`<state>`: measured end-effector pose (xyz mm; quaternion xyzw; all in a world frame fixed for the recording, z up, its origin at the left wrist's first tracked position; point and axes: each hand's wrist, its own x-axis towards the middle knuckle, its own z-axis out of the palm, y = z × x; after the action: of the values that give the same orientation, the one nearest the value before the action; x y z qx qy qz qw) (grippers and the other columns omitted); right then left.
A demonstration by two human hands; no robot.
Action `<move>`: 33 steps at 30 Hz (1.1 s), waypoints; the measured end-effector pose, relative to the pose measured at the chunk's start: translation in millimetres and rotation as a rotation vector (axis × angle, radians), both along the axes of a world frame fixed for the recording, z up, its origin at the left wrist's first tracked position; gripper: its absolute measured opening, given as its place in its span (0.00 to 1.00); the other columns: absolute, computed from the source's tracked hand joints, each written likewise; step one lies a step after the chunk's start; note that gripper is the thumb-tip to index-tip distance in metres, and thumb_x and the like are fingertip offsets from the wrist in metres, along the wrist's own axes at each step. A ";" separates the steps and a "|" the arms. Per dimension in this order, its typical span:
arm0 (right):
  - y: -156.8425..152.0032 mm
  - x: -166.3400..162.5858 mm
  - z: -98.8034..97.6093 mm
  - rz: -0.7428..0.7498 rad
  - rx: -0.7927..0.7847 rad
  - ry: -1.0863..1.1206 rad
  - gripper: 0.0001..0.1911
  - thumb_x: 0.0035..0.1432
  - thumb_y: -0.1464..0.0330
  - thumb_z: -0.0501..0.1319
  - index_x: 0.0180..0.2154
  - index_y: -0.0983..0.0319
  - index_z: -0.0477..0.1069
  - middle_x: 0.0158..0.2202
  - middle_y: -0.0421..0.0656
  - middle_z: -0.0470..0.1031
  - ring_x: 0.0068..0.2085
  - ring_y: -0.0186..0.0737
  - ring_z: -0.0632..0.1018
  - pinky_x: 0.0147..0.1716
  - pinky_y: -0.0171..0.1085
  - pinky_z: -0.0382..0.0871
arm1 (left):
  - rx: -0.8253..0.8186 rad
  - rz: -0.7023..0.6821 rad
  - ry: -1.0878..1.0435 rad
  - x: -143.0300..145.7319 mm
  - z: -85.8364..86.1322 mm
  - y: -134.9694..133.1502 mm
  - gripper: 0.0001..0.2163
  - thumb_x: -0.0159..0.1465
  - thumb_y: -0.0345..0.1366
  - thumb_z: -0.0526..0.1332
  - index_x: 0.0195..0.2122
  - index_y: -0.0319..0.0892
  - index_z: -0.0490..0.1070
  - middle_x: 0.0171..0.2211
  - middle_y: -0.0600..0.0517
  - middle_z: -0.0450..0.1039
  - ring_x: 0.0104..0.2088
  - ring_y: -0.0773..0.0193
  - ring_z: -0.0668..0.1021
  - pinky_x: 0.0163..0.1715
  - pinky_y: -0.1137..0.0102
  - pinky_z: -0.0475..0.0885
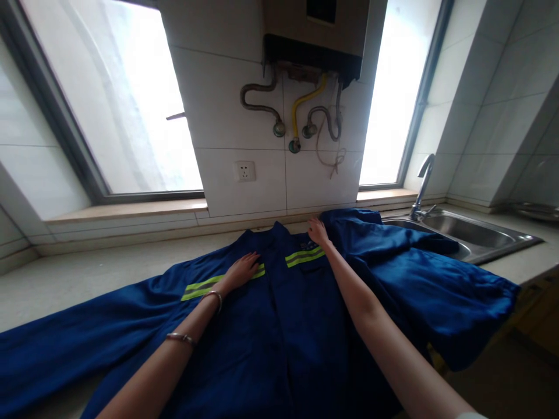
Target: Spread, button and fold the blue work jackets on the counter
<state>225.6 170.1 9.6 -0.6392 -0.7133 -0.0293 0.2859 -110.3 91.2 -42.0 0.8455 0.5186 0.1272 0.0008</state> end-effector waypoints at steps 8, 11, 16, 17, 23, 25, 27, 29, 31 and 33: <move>14.1 32.5 -24.0 0.017 -0.073 0.030 0.12 0.61 0.69 0.60 0.44 0.62 0.79 0.47 0.54 0.77 0.56 0.52 0.71 0.64 0.54 0.40 | 0.018 -0.001 -0.050 0.6 0.5 -0.7 0.25 0.67 0.41 0.46 0.61 0.35 0.64 0.62 0.41 0.62 0.63 0.53 0.64 0.63 0.62 0.56; 20.7 45.6 -17.1 0.052 -0.040 0.085 0.11 0.59 0.67 0.62 0.44 0.59 0.79 0.46 0.48 0.79 0.52 0.47 0.75 0.61 0.45 0.54 | 0.030 -0.007 -0.061 -0.4 -0.6 -0.8 0.25 0.67 0.41 0.46 0.61 0.37 0.65 0.62 0.42 0.63 0.63 0.54 0.64 0.62 0.61 0.58; 30.1 54.0 -11.8 0.027 0.043 0.221 0.14 0.63 0.67 0.56 0.45 0.62 0.78 0.45 0.48 0.79 0.47 0.43 0.78 0.49 0.36 0.67 | 0.044 -0.020 -0.103 -1.9 -2.2 -1.4 0.24 0.67 0.42 0.47 0.60 0.38 0.66 0.61 0.43 0.64 0.62 0.54 0.65 0.62 0.61 0.58; 31.5 54.2 -12.4 0.013 0.058 0.246 0.15 0.63 0.68 0.54 0.45 0.63 0.78 0.45 0.49 0.79 0.47 0.43 0.78 0.48 0.36 0.68 | 0.041 -0.021 -0.110 -1.8 -1.8 -1.8 0.24 0.66 0.41 0.47 0.60 0.38 0.66 0.61 0.43 0.63 0.62 0.54 0.65 0.63 0.62 0.58; 37.9 52.2 -19.3 -0.029 0.108 0.360 0.19 0.63 0.71 0.48 0.48 0.65 0.74 0.47 0.50 0.78 0.47 0.41 0.78 0.47 0.36 0.69 | 0.000 -0.010 -0.125 -0.7 2.2 -2.8 0.25 0.65 0.40 0.47 0.60 0.35 0.66 0.62 0.43 0.63 0.62 0.55 0.65 0.63 0.64 0.57; 39.7 52.4 -19.8 -0.035 0.111 0.386 0.20 0.63 0.70 0.47 0.48 0.66 0.73 0.46 0.51 0.77 0.46 0.41 0.78 0.46 0.36 0.69 | -0.002 -0.004 -0.121 -0.9 2.4 -2.6 0.25 0.65 0.41 0.47 0.60 0.35 0.66 0.62 0.42 0.63 0.62 0.55 0.65 0.63 0.65 0.57; 41.4 53.6 -18.9 -0.033 0.110 0.403 0.19 0.64 0.69 0.48 0.48 0.67 0.73 0.46 0.52 0.77 0.46 0.41 0.78 0.46 0.37 0.69 | 0.008 -0.003 -0.121 -1.3 2.0 -2.5 0.25 0.65 0.41 0.47 0.60 0.35 0.66 0.62 0.42 0.63 0.62 0.55 0.66 0.63 0.64 0.58; 42.7 56.1 -17.1 -0.017 0.102 0.410 0.18 0.64 0.66 0.50 0.46 0.66 0.74 0.44 0.51 0.78 0.45 0.42 0.78 0.46 0.38 0.69 | 0.023 -0.009 -0.128 -1.6 1.5 -2.8 0.25 0.65 0.41 0.47 0.60 0.36 0.66 0.61 0.43 0.64 0.61 0.55 0.66 0.62 0.64 0.58; 43.1 60.0 -15.0 0.047 0.070 0.409 0.16 0.61 0.62 0.55 0.42 0.64 0.76 0.41 0.48 0.79 0.42 0.41 0.78 0.45 0.37 0.70 | 0.034 -0.017 -0.133 -1.5 1.4 -3.4 0.24 0.66 0.41 0.48 0.59 0.36 0.67 0.61 0.43 0.65 0.61 0.55 0.66 0.62 0.64 0.58; 42.6 65.0 -13.0 0.150 0.019 0.407 0.14 0.56 0.62 0.62 0.40 0.63 0.77 0.40 0.45 0.79 0.40 0.39 0.79 0.43 0.35 0.70 | 0.037 -0.020 -0.125 -1.3 1.8 -4.2 0.24 0.66 0.41 0.47 0.59 0.36 0.67 0.61 0.42 0.65 0.61 0.55 0.66 0.62 0.64 0.58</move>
<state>290.6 212.7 -3.4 -0.5743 -0.6862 0.1149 0.4314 -111.5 87.0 -40.2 0.8408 0.5069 0.1893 0.0189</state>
